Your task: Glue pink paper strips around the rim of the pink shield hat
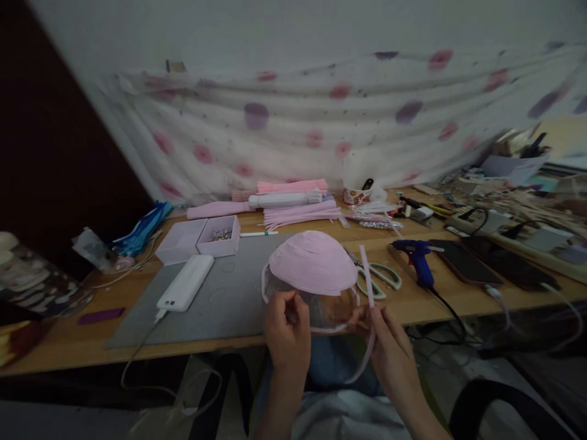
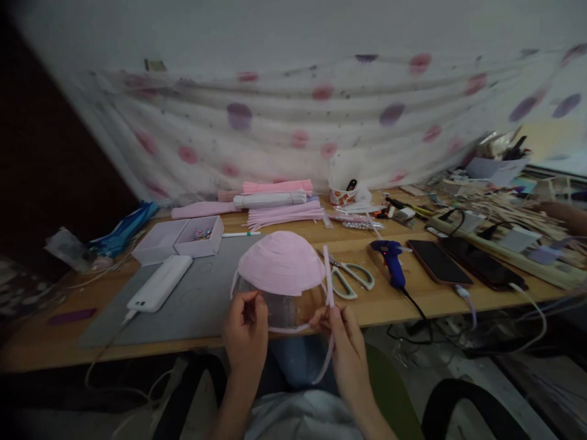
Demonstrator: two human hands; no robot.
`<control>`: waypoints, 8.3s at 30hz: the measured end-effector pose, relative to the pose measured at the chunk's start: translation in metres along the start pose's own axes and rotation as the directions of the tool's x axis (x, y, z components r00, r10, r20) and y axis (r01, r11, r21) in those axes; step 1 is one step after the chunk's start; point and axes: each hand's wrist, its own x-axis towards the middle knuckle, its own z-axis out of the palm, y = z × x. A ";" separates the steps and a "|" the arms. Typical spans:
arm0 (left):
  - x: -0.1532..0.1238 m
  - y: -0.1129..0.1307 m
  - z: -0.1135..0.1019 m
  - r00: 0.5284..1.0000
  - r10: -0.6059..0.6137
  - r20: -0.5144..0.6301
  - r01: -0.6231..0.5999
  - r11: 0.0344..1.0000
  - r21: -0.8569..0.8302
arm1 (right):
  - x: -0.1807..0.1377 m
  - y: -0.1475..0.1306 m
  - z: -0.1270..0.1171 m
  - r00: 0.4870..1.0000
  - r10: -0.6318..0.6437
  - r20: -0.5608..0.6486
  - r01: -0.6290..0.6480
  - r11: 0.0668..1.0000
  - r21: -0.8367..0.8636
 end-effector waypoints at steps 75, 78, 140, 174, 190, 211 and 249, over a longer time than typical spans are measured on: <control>0.065 -0.032 -0.041 0.682 -0.689 0.245 0.567 0.287 -0.772 | 0.018 -0.026 -0.020 0.996 0.092 -0.001 -0.088 0.954 0.286; 0.066 -0.038 -0.045 0.683 -0.698 0.215 0.545 0.291 -0.786 | 0.017 -0.028 -0.018 0.990 0.138 0.024 -0.138 0.940 0.312; 0.007 -0.029 0.026 0.929 -0.268 0.256 0.316 0.934 -0.168 | 0.020 -0.025 0.002 0.601 -0.582 0.548 0.776 0.262 -0.573; 0.008 -0.038 0.026 0.953 -0.186 0.238 0.239 0.947 -0.216 | 0.016 -0.030 0.012 0.583 -0.588 0.560 0.796 0.275 -0.540; 0.008 -0.039 0.025 0.941 -0.204 0.271 0.259 0.949 -0.183 | 0.038 -0.041 -0.005 0.609 -0.557 0.565 0.769 0.242 -0.591; 0.011 -0.037 0.022 0.919 -0.226 0.323 0.295 0.938 -0.184 | 0.092 -0.015 0.001 0.820 -0.340 0.461 0.568 0.385 -0.727; 0.011 -0.023 0.020 0.867 -0.413 0.280 0.484 0.833 -0.269 | 0.088 -0.019 -0.007 0.906 -0.067 0.417 0.392 0.503 -0.771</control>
